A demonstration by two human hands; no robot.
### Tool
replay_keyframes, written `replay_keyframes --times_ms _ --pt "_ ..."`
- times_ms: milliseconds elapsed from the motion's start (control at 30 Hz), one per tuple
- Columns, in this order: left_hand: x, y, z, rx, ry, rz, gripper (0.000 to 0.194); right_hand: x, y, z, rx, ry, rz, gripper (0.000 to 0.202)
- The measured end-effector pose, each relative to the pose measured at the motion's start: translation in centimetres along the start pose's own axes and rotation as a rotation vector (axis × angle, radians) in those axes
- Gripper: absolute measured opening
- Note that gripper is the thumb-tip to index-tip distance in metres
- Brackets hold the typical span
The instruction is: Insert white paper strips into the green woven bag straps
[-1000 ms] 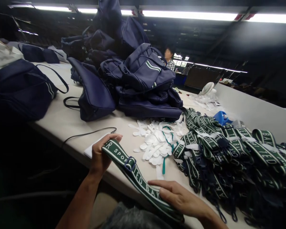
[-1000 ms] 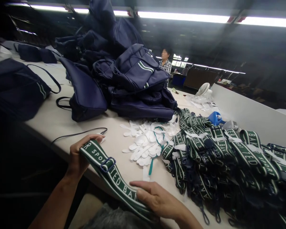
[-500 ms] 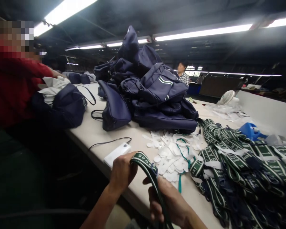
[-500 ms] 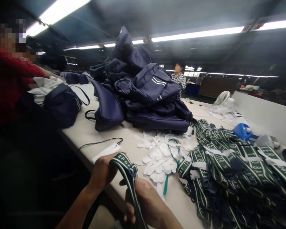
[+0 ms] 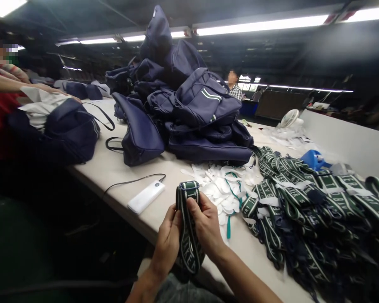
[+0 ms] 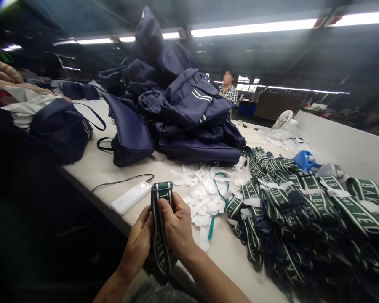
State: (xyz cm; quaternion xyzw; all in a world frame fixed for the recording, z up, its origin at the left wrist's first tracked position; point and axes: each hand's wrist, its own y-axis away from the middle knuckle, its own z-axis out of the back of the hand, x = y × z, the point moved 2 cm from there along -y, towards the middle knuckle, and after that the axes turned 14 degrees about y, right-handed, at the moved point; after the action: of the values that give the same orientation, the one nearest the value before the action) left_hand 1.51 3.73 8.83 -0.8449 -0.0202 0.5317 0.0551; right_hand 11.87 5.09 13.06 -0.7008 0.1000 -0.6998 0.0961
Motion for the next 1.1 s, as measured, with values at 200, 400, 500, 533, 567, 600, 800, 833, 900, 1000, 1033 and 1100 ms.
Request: replay_keyframes --times_ms 200,400,500,533,567,600,800,833,900,1000,1033,1100 --pt "2.2 1.2 -0.4 0.164 0.005 0.04 0.06 -2.3 -0.2 0.3 -0.331 0.115 -0.008 0.025" --pt "3.9 1.2 -0.5 0.091 -0.245 0.029 0.067 -6.0 -1.8 1.6 -0.501 0.163 -0.139 0.032" --pt "3.8 1.5 -0.3 0.078 -0.124 0.22 0.059 -7.0 -1.7 2.2 -0.483 0.099 -0.195 0.032" --pt "3.7 1.7 -0.3 0.098 -0.035 0.304 0.057 -7.2 -1.4 2.4 -0.475 0.016 -0.239 0.036" --pt "3.6 2.0 -0.2 0.121 0.066 0.38 0.055 -7.3 -1.1 2.4 -0.459 -0.093 -0.3 0.042" --pt "3.5 2.2 0.0 0.144 0.163 0.44 0.052 -7.4 -0.7 2.4 -0.424 -0.215 -0.376 0.048" --pt "4.3 3.8 1.4 0.179 0.418 0.73 0.047 -7.8 2.1 1.5 -0.02 -0.806 -0.734 0.065" --pt "4.5 4.0 1.6 0.162 0.399 0.752 0.048 -7.9 2.3 1.5 -0.001 -0.824 -0.708 0.064" --pt "4.6 4.4 2.0 0.128 0.31 0.732 0.051 -7.9 2.5 1.4 0.005 -0.78 -0.624 0.057" --pt "4.7 4.3 2.2 0.136 0.114 0.593 0.06 -7.7 2.2 1.2 -0.075 -0.685 -0.538 0.041" --pt "4.8 4.1 2.3 0.142 0.047 0.528 0.064 -7.6 2.0 1.2 -0.115 -0.666 -0.538 0.041" --pt "5.3 3.7 2.4 0.146 -0.085 0.418 0.066 -7.4 1.6 1.0 -0.191 -0.629 -0.555 0.047"
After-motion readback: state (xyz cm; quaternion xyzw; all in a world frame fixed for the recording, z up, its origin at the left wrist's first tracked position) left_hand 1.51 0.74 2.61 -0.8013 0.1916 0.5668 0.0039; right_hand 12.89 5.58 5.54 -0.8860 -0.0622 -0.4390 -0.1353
